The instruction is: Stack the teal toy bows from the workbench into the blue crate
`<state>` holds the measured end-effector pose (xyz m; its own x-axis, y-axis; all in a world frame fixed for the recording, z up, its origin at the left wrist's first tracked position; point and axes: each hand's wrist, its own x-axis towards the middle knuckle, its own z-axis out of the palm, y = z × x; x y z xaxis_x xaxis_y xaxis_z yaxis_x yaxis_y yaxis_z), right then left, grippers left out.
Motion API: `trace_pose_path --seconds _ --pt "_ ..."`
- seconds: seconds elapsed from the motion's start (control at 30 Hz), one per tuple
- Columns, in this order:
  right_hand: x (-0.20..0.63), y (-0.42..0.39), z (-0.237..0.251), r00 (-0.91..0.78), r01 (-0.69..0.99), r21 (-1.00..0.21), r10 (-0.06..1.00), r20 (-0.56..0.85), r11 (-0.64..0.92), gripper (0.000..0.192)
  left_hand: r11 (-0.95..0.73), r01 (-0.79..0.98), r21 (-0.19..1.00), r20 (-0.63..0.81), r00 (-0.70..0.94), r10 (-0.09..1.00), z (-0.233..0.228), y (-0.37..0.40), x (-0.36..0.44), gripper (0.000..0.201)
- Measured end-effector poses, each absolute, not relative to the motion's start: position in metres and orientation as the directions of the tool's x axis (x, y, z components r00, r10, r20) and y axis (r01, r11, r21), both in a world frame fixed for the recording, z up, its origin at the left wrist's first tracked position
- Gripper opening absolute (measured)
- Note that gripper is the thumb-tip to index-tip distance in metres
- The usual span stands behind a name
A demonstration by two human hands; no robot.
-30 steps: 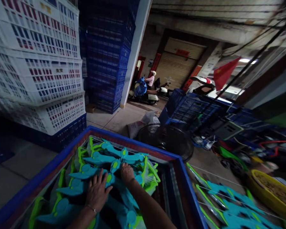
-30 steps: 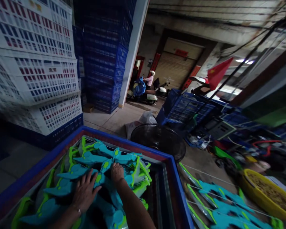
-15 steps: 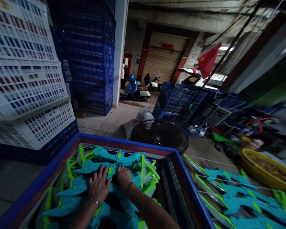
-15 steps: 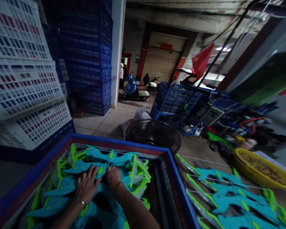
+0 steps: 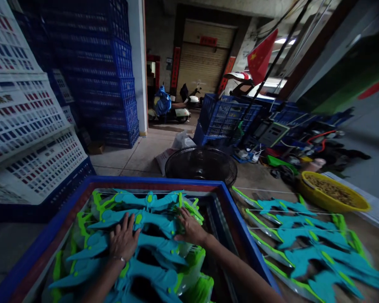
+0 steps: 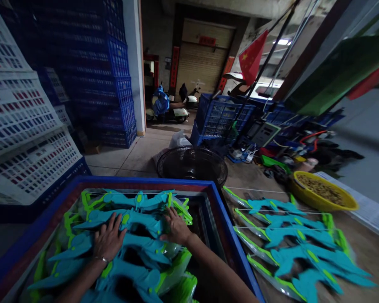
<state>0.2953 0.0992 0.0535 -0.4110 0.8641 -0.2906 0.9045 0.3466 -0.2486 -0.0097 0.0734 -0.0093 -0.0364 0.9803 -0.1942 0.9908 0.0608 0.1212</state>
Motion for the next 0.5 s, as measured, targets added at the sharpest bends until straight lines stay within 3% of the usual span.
trace_pose_path --seconds 0.27,0.5 --pt "0.3 0.1 0.044 -0.527 0.833 -0.353 0.806 -0.27 0.426 0.08 0.03 0.998 0.049 -0.23 -0.018 0.973 -0.009 0.078 -0.01 0.061" --pt "0.319 0.128 0.057 -0.51 0.853 -0.289 0.813 -0.28 0.435 0.065 0.028 0.999 0.047 -0.256 -0.015 0.967 -0.012 0.079 -0.009 0.06"
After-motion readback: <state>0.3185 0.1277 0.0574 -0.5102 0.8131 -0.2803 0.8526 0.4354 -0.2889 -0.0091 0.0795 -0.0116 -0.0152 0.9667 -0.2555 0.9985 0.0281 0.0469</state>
